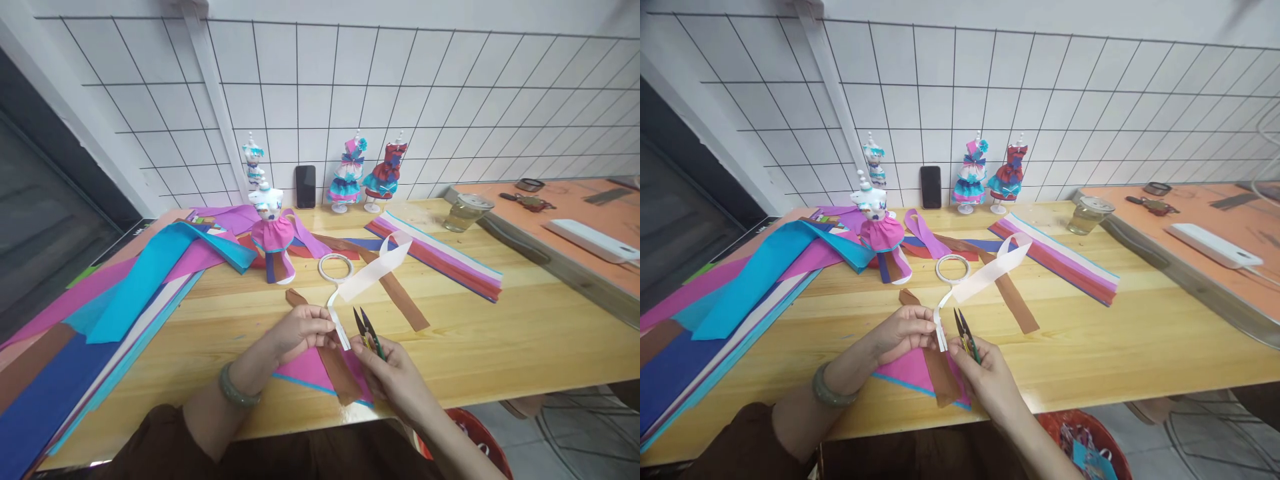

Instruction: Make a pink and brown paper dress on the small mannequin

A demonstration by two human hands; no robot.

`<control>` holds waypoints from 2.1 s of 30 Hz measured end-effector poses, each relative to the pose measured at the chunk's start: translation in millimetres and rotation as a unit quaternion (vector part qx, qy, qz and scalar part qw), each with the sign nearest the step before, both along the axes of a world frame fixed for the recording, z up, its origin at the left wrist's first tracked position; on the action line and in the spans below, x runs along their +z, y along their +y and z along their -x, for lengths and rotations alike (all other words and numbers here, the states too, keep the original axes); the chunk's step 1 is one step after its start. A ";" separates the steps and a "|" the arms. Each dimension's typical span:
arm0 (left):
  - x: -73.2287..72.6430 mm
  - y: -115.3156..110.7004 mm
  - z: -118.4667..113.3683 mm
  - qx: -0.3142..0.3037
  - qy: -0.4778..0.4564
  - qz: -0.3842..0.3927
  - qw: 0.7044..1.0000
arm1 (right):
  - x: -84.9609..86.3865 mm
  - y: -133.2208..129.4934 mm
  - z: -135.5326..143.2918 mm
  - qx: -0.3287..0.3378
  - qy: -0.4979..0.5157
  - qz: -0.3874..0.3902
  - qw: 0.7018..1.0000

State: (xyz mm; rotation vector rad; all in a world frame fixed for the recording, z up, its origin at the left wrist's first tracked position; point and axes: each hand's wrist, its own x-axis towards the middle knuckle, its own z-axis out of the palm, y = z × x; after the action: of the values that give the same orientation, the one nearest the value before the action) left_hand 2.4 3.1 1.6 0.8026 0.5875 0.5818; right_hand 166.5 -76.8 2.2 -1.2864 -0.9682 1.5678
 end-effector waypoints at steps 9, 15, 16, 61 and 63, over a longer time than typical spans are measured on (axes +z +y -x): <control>1.8 -1.4 -0.4 -0.024 -0.009 0.006 1.000 | -0.4 0.4 -1.2 -0.006 -0.135 -0.108 0.985; 5.6 -3.1 0.0 -0.033 -0.010 0.009 0.999 | -6.5 4.0 0.2 0.006 -0.171 -0.144 0.975; 6.4 -3.3 -0.3 -0.024 -0.008 0.008 1.000 | -6.1 4.5 -0.9 0.005 -0.174 -0.145 0.974; -0.2 -5.9 -11.0 0.037 0.084 -0.077 0.993 | 12.3 -5.0 6.9 0.066 -0.043 0.028 0.996; 0.0 -6.4 -11.9 0.037 0.081 -0.065 0.994 | 10.1 -6.2 6.6 0.063 -0.035 0.033 0.997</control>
State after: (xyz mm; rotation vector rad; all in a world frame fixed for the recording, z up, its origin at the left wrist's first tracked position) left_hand 14.4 -3.3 1.6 0.9604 0.7364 0.6320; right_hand 159.9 -83.0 12.3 -1.3564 -1.0673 1.6720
